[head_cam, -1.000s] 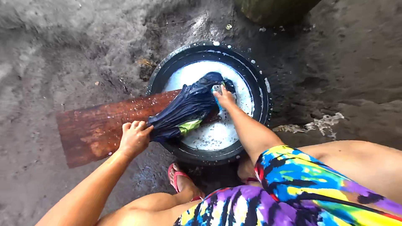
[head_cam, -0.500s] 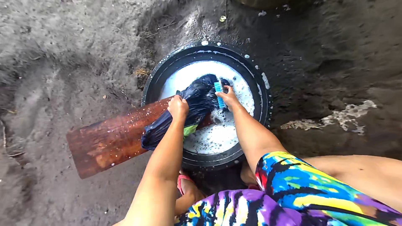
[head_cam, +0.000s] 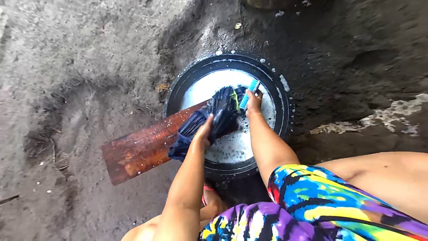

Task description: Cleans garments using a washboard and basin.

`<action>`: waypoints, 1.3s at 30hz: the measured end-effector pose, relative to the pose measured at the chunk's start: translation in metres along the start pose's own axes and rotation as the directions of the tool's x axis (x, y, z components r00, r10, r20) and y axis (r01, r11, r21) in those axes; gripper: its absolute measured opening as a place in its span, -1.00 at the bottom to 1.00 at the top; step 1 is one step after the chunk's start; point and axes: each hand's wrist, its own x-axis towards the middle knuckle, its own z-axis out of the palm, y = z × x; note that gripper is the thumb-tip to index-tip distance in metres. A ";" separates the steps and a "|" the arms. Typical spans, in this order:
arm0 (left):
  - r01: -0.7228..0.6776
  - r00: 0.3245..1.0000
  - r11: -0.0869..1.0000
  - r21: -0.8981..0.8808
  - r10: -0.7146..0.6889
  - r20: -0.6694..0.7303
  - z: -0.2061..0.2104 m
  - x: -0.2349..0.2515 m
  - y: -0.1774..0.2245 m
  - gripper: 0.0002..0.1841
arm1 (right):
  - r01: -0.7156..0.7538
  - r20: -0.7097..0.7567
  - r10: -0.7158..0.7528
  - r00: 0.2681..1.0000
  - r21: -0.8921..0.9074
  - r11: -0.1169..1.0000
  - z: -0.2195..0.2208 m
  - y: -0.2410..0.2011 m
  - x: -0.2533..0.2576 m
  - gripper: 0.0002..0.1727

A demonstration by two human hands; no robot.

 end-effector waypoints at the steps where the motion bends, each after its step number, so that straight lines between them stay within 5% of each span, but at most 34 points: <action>1: -0.007 0.996 0.998 0.064 0.001 0.092 0.002 -0.010 -0.004 -0.23 | 0.032 -0.007 -0.031 0.999 0.020 0.999 0.003 -0.008 -0.001 -0.22; 4: -0.335 0.904 0.937 0.103 0.288 0.316 -0.003 -0.050 0.020 -0.57 | 0.125 -0.011 -0.125 0.992 0.029 0.992 0.005 -0.045 -0.001 -0.18; 6: -0.522 0.834 0.843 0.132 0.471 0.289 -0.023 -0.086 0.051 -0.58 | 0.161 -0.014 -0.161 0.987 0.015 0.987 0.000 -0.081 -0.005 -0.17; 10: -0.685 0.727 0.679 0.263 0.656 0.201 -0.094 -0.179 0.078 -0.56 | 0.264 0.011 -0.265 0.964 0.056 0.963 -0.005 -0.153 -0.024 -0.40; 15: -0.822 0.570 0.568 0.052 0.815 0.107 -0.148 -0.217 0.065 -0.49 | 0.396 0.125 -0.409 0.904 0.113 0.911 0.017 -0.203 -0.055 -0.37; 20: -0.525 0.820 0.844 0.111 0.536 -0.199 -0.173 -0.158 0.021 -0.50 | 0.390 0.319 -0.325 0.890 -0.166 0.906 0.044 -0.150 -0.021 -0.22; 24: -0.116 0.909 0.920 0.374 0.250 -0.334 -0.210 -0.096 -0.015 -0.39 | 0.273 0.124 -0.280 0.952 -0.758 0.593 -0.003 -0.057 0.000 -0.08; 27: -0.026 0.919 0.803 0.595 0.253 -0.301 -0.237 -0.084 -0.026 -0.40 | 0.115 0.069 -0.126 0.990 -0.905 0.409 -0.025 0.009 -0.021 0.01; 30: 0.109 0.925 0.511 0.853 0.261 -0.275 -0.238 -0.075 -0.037 -0.53 | 0.312 0.291 -0.115 0.950 -0.869 0.384 0.021 0.047 -0.073 0.00; 32: 0.161 0.899 0.316 0.935 0.344 -0.271 -0.225 -0.070 -0.051 -0.66 | 0.598 0.599 -0.102 0.794 -0.742 0.302 0.072 0.072 -0.136 -0.05; 34: 0.166 0.851 0.255 0.952 0.450 -0.269 -0.224 -0.062 -0.061 -0.70 | 0.819 0.836 -0.005 0.548 -0.535 0.206 0.113 0.088 -0.196 -0.11; 36: 0.194 0.837 0.236 0.952 0.467 -0.286 -0.236 -0.058 -0.064 -0.70 | 0.923 0.934 0.019 0.357 -0.356 0.147 0.126 0.089 -0.204 -0.20; 37: 0.214 0.839 0.223 0.951 0.457 -0.296 -0.243 -0.059 -0.069 -0.71 | 0.931 0.935 -0.043 0.351 -0.344 0.124 0.120 0.089 -0.184 -0.24; 39: 0.236 0.840 0.222 0.946 0.442 -0.314 -0.248 -0.060 -0.075 -0.73 | 0.824 0.823 -0.053 0.566 -0.562 0.065 0.097 0.073 -0.118 -0.26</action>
